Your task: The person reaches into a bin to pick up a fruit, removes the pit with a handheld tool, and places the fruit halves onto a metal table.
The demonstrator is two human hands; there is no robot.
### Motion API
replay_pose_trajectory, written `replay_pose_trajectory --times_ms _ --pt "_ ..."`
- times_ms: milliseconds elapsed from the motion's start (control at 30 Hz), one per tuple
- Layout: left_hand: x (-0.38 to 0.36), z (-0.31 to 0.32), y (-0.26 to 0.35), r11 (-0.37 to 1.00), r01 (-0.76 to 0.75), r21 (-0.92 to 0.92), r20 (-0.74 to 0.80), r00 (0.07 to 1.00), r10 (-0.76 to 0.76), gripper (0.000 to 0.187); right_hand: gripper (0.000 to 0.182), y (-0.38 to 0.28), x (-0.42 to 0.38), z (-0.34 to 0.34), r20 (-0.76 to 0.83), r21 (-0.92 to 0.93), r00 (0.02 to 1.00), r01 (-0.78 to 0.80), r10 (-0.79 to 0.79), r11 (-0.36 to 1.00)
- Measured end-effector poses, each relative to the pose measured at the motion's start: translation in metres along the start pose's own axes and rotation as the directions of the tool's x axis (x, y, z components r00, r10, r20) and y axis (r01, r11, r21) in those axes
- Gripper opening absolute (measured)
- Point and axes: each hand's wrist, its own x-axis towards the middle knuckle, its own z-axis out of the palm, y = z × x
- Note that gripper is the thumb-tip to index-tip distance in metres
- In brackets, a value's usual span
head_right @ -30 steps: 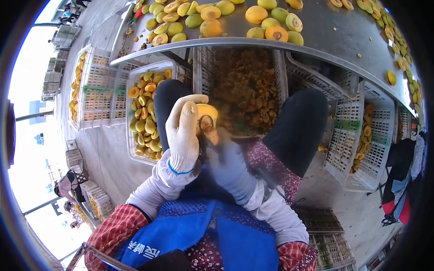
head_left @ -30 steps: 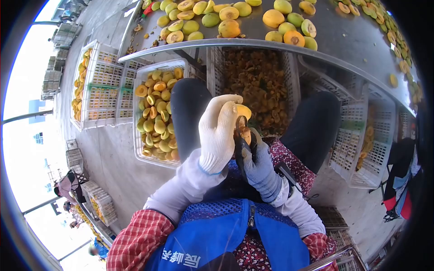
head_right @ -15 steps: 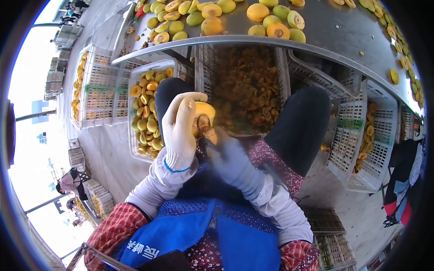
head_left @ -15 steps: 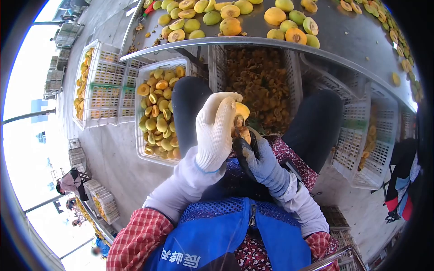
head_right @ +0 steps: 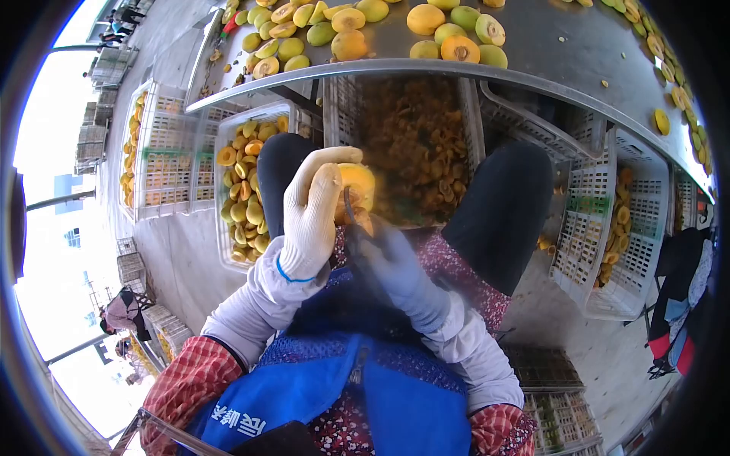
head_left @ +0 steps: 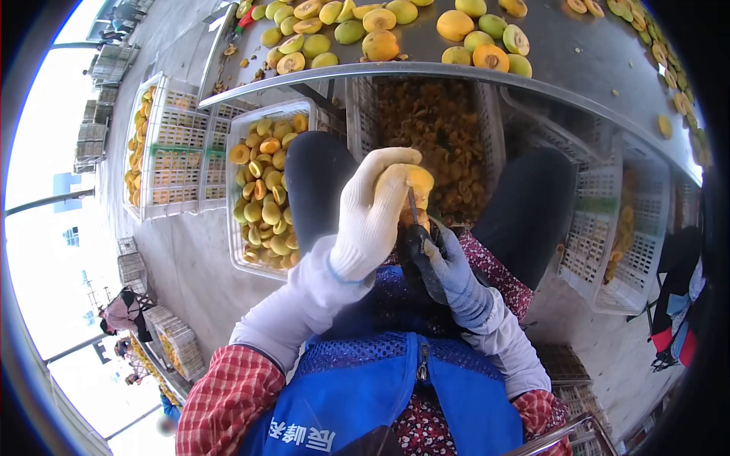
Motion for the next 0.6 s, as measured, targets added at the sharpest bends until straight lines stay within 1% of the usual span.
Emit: replay_pose_trajectory --times_ms 33,100,133,167,200,233,300,333,433,467,500,567,600 --pt "0.006 -0.009 -0.002 0.996 0.024 0.082 0.103 0.994 -0.033 0.040 0.038 0.001 0.001 -0.002 0.020 0.026 1.000 0.018 -0.019 1.000" --pt "0.014 -0.017 0.008 0.974 0.133 -0.184 0.278 0.957 -0.079 0.042 0.036 -0.001 0.005 -0.003 0.055 0.077 0.996 0.067 -0.071 0.995" --pt "0.015 -0.016 0.008 0.973 0.157 -0.166 0.265 0.958 -0.109 0.042 0.028 -0.003 0.002 0.008 -0.087 0.067 0.996 0.006 0.000 0.998" --pt "0.015 -0.014 0.008 0.972 0.181 -0.150 0.248 0.958 -0.140 0.042 0.025 -0.005 0.003 0.012 -0.114 0.013 0.993 -0.021 0.023 1.000" --pt "0.015 -0.013 0.008 0.970 0.205 -0.134 0.230 0.958 -0.171 0.042 0.028 -0.007 0.004 0.016 -0.141 -0.040 0.989 -0.051 0.045 0.998" --pt "0.015 -0.011 0.007 0.977 0.182 -0.115 0.185 0.970 -0.159 0.041 0.036 -0.009 0.005 0.018 -0.168 -0.094 0.984 -0.082 0.065 0.992" --pt "0.009 -0.004 0.004 0.987 0.143 -0.076 0.097 0.986 -0.136 0.040 0.038 -0.014 0.003 0.022 -0.152 -0.036 0.982 -0.118 0.111 0.992" --pt "0.007 -0.002 0.002 0.986 0.137 -0.094 0.076 0.989 -0.130 0.040 0.040 -0.016 0.002 0.023 -0.145 -0.008 0.981 -0.133 0.130 0.991" --pt "-0.001 0.002 0.000 0.983 0.112 -0.143 0.004 0.994 -0.113 0.037 0.038 -0.009 -0.003 0.017 -0.195 0.034 0.954 -0.224 0.226 0.974" --pt "-0.001 0.001 -0.005 0.996 0.056 -0.073 -0.019 0.998 -0.057 0.034 0.035 -0.003 -0.003 0.012 -0.184 -0.020 0.968 -0.177 0.170 0.984" --pt "-0.001 0.002 -0.004 0.996 0.068 -0.050 -0.018 0.997 -0.069 0.033 0.033 0.004 -0.003 0.006 -0.170 -0.073 0.979 -0.127 0.113 0.989" --pt "-0.001 0.002 0.002 0.996 0.091 -0.002 -0.015 0.996 -0.091 0.031 0.028 0.003 -0.005 -0.002 -0.080 -0.134 0.994 -0.079 0.069 0.988" --pt "0.000 0.000 0.002 0.993 0.113 0.032 0.017 0.993 -0.113 0.030 0.032 -0.004 -0.007 -0.006 -0.007 -0.143 0.997 -0.081 0.081 0.986"
